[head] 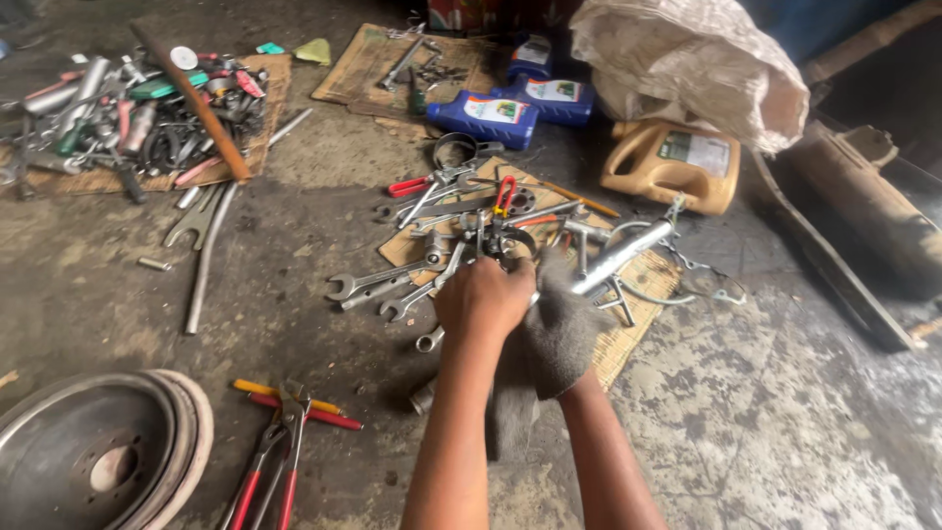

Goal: The person wipes a metal socket and a wrench with a dark cloth in a workshop setting. The hands pick up the items from a cluttered floor, rub them with the cloth, and place them back down.

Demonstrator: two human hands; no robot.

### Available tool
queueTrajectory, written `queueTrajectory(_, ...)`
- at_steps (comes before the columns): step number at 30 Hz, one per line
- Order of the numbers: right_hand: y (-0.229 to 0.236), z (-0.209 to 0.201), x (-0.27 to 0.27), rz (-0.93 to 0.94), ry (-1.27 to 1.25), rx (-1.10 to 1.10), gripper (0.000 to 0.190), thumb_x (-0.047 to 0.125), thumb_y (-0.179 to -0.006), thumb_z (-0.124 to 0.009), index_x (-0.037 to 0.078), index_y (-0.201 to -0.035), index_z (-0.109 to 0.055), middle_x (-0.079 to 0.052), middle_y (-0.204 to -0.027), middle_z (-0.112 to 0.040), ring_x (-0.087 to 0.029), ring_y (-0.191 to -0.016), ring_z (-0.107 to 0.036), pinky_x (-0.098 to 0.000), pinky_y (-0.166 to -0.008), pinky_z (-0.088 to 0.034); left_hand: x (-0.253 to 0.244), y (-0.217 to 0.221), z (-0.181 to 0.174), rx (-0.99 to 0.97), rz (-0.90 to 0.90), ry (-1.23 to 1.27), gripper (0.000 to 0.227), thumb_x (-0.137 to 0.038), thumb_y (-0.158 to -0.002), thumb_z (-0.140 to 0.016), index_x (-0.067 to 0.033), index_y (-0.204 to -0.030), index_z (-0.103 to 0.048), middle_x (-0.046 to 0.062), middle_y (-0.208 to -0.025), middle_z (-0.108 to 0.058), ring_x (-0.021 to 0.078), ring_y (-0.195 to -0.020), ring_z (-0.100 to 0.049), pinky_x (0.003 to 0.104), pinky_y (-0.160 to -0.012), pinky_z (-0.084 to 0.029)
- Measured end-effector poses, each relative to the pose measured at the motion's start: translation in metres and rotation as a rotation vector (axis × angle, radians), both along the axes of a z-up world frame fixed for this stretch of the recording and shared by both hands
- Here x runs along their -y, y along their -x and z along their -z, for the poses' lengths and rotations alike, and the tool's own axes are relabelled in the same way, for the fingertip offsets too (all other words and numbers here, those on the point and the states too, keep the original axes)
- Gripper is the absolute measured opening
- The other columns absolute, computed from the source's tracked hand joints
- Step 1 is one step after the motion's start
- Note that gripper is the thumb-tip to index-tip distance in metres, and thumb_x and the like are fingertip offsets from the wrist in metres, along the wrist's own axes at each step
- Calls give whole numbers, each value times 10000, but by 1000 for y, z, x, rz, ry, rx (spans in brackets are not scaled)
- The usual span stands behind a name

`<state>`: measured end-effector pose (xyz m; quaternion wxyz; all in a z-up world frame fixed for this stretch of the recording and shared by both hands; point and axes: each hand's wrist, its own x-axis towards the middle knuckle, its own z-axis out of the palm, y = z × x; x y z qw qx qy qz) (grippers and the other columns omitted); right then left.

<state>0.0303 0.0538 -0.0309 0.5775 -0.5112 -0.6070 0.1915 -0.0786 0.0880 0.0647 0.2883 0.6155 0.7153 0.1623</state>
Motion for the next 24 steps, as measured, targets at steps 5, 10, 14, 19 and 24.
queueTrajectory(5, -21, 18, -15, 105, 525, -119, 302, 236, -944, -688, 14, -1134, -765, -106, -889, -773, -179, -829, -728, -318, -744, -580, 7, 5, 4, 121, 170, -208, 650, -613, -949, -423, -47, -969, -743, 221, -1060, -737, 416, -1027, -682, 500, -907, -509)
queueTrajectory(10, -17, 19, -8, -440, 563, -1129, 245, 182, -981, -680, -26, -1110, -688, -98, -945, -710, -196, -819, -680, -326, -716, -561, 3, 9, 21, 327, 197, -465, 503, -454, -919, -421, -89, -908, -766, 183, -1014, -775, 362, -941, -740, 450, -844, -559)
queueTrajectory(14, -6, -16, -12, -108, 452, 31, 229, 220, -975, -681, 34, -1104, -713, -100, -880, -725, -204, -807, -720, -339, -738, -578, -12, 16, 25, 79, 20, -159, 479, -424, -950, -473, -58, -887, -776, 224, -978, -754, 415, -960, -704, 495, -898, -528)
queueTrajectory(19, 10, -37, -9, -30, -45, 201, 195, 61, -936, -616, 2, -1116, -574, -208, -983, -618, -288, -932, -632, -380, -848, -546, -12, 10, 19, 59, 56, -182, 498, -477, -938, -498, -55, -940, -763, 226, -989, -739, 400, -965, -711, 507, -882, -530)
queueTrajectory(24, -17, -21, -16, -157, 307, 146, 388, 160, -872, -687, 29, -1233, -632, -150, -1018, -729, -289, -933, -690, -394, -818, -551, -10, 7, 18, 275, 294, -395, 594, -591, -890, -476, -62, -943, -741, 178, -994, -773, 356, -903, -740, 482, -804, -553)
